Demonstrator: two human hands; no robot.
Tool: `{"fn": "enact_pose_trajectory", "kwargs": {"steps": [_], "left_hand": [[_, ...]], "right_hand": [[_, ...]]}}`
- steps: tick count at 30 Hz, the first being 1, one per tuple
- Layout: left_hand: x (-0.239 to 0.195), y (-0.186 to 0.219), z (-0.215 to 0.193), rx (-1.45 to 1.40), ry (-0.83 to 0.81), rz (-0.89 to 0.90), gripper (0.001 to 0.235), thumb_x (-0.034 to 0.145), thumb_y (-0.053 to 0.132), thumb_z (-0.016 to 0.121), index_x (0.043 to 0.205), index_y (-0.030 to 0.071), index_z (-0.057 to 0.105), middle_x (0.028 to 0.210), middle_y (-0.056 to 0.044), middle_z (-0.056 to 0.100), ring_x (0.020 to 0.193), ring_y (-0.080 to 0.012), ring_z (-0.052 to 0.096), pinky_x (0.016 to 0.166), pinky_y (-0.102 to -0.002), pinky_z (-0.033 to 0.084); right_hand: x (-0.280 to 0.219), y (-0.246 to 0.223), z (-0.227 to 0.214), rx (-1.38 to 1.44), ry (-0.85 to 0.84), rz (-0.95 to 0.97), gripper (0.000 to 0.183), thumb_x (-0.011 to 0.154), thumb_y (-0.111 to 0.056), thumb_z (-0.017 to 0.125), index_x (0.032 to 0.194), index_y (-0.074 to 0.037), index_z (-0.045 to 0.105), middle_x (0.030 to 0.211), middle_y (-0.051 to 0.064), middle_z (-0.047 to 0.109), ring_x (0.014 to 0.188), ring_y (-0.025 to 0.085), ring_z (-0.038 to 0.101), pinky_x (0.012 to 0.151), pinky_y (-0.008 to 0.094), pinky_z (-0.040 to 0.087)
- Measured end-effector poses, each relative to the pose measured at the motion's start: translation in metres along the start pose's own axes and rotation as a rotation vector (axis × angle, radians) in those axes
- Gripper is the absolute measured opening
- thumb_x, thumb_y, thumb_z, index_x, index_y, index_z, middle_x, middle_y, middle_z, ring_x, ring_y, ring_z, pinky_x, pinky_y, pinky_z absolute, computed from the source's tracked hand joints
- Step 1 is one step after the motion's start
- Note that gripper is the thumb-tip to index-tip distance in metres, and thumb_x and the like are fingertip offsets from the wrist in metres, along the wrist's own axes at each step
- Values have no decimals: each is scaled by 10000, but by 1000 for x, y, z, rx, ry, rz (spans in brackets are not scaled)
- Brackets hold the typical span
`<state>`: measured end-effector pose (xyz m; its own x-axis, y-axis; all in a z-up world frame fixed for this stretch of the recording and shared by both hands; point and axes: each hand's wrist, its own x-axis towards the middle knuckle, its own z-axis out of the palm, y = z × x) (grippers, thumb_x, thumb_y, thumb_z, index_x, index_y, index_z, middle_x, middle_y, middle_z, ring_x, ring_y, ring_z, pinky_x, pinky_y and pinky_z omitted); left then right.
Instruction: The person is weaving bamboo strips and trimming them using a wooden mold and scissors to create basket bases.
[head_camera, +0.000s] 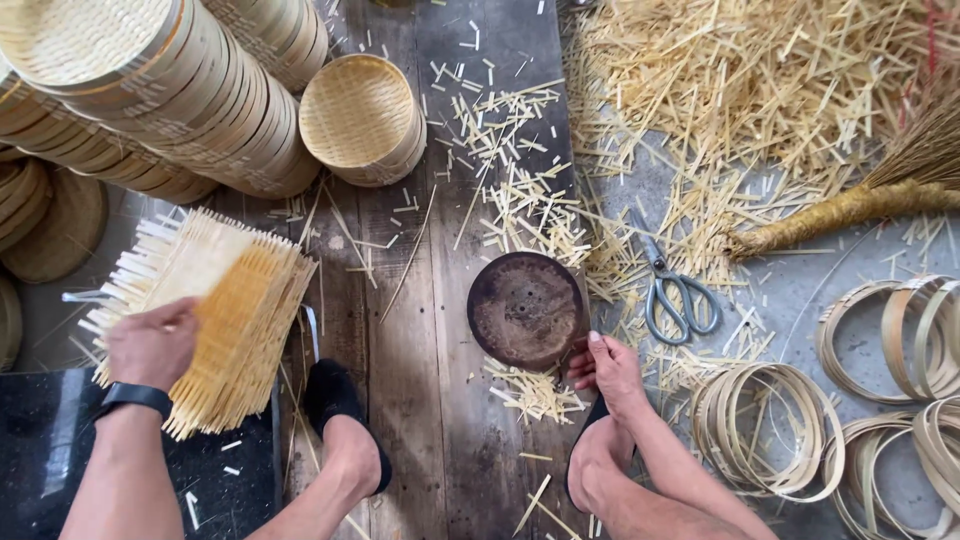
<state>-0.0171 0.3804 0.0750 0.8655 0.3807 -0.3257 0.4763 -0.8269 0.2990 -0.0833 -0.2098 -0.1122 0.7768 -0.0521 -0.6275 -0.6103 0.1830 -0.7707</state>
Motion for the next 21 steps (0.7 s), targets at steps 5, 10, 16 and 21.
{"fn": "enact_pose_trajectory", "kwargs": {"steps": [5, 10, 16, 21], "left_hand": [[-29, 78, 22, -4, 61, 409, 486, 852, 210, 801, 1314, 110, 687, 1247, -201, 704, 1120, -301, 680, 970, -412, 545], [-89, 169, 59, 1, 100, 792, 342, 918, 149, 726, 1253, 91, 691, 1286, -173, 685, 1171, -282, 645, 998, -416, 525], [-151, 228, 172, 17, 124, 1150, 213, 984, 88, 650, 1192, 71, 696, 1326, -146, 666, 1222, -262, 610, 1027, -420, 505], [-150, 237, 194, -233, -123, 804, 383, 793, 304, 818, 1117, 124, 722, 1195, -90, 708, 1177, -256, 617, 1052, -464, 475]], "right_hand": [[0, -6, -3, 45, -7, 38, 437, 997, -391, 553, 1064, 24, 672, 782, 124, 708, 633, 209, 704, 507, 310, 561], [-6, -37, -5, 38, 46, -52, 428, 1022, -399, 585, 1093, 13, 679, 839, 116, 696, 683, 177, 672, 555, 278, 534], [-23, -112, 23, 523, -406, -75, 559, 904, -527, 563, 1081, -10, 679, 911, 120, 755, 802, 211, 747, 708, 335, 623], [4, -83, 20, -20, -62, -129, 383, 820, -66, 798, 1182, 7, 696, 1116, 96, 770, 941, 145, 732, 835, 313, 606]]}}
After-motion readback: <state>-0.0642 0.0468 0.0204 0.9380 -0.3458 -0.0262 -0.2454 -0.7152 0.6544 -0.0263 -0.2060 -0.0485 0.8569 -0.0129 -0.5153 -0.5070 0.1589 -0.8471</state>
